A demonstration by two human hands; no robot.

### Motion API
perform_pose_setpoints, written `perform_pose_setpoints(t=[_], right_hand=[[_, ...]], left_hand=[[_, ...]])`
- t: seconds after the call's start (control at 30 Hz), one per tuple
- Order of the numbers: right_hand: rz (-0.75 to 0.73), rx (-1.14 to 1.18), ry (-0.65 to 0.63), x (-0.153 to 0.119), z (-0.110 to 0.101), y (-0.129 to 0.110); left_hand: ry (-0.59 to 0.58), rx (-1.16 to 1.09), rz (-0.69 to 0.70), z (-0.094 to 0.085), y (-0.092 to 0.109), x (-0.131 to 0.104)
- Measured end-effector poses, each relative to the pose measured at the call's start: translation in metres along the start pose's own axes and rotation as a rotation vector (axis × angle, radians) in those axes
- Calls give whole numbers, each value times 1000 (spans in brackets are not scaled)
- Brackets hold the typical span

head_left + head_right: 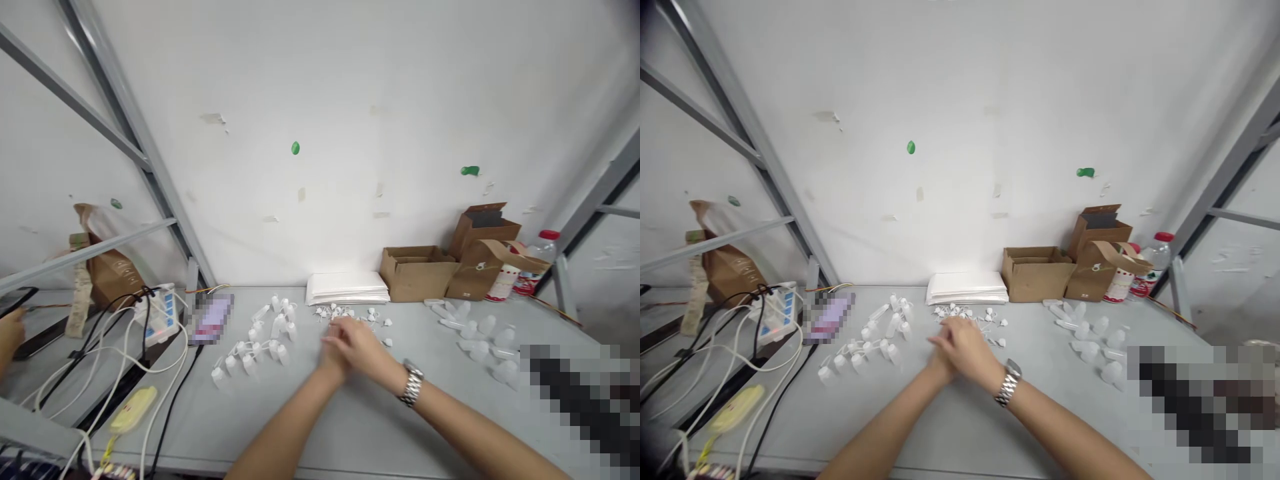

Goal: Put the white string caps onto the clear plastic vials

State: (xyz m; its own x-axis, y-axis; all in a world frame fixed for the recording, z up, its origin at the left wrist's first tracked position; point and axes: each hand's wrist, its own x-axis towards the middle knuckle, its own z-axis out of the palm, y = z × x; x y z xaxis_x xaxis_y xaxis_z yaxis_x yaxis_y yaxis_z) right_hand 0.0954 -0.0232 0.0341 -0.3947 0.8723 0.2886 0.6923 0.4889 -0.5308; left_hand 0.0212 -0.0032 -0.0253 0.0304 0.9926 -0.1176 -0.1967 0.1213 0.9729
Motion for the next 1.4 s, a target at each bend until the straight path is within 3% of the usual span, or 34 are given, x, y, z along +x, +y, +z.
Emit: perform_pose_setpoints(t=[0.13, 0.27, 0.37, 0.57, 0.73, 0.87, 0.93, 1.0, 1.1, 1.2, 1.27, 1.4], right_hand=[[170, -297, 197, -32, -55, 84], [391, -801, 192, -69, -95, 150], [410, -928, 200, -85, -113, 167], [565, -846, 289, -92, -128, 184], [617, -706, 161, -83, -130, 204], [551, -610, 155, -64, -128, 189], [405, -424, 210, -53, -121, 167], [225, -140, 188, -42, -106, 138], [18, 123, -2, -28, -72, 100], [-100, 116, -162, -22, -37, 77], [-110, 94, -194, -23, -18, 72], [-30, 178, -109, -30, -2, 70]], left_hand=[[72, 324, 236, -14, 1, 6], [76, 546, 335, -21, -6, 13], [70, 654, 348, -23, -10, 18], [67, 939, 369, -29, -10, 24], [97, 687, 316, -33, -3, 28], [92, 553, 269, -37, 4, 35], [73, 484, 254, -37, 7, 37], [48, 384, 236, -36, 10, 36], [8, 127, 168, -33, 15, 31], [-14, -18, 107, -31, 21, 26], [-17, -18, 93, -31, 23, 24], [8, -73, 63, -29, 24, 21]])
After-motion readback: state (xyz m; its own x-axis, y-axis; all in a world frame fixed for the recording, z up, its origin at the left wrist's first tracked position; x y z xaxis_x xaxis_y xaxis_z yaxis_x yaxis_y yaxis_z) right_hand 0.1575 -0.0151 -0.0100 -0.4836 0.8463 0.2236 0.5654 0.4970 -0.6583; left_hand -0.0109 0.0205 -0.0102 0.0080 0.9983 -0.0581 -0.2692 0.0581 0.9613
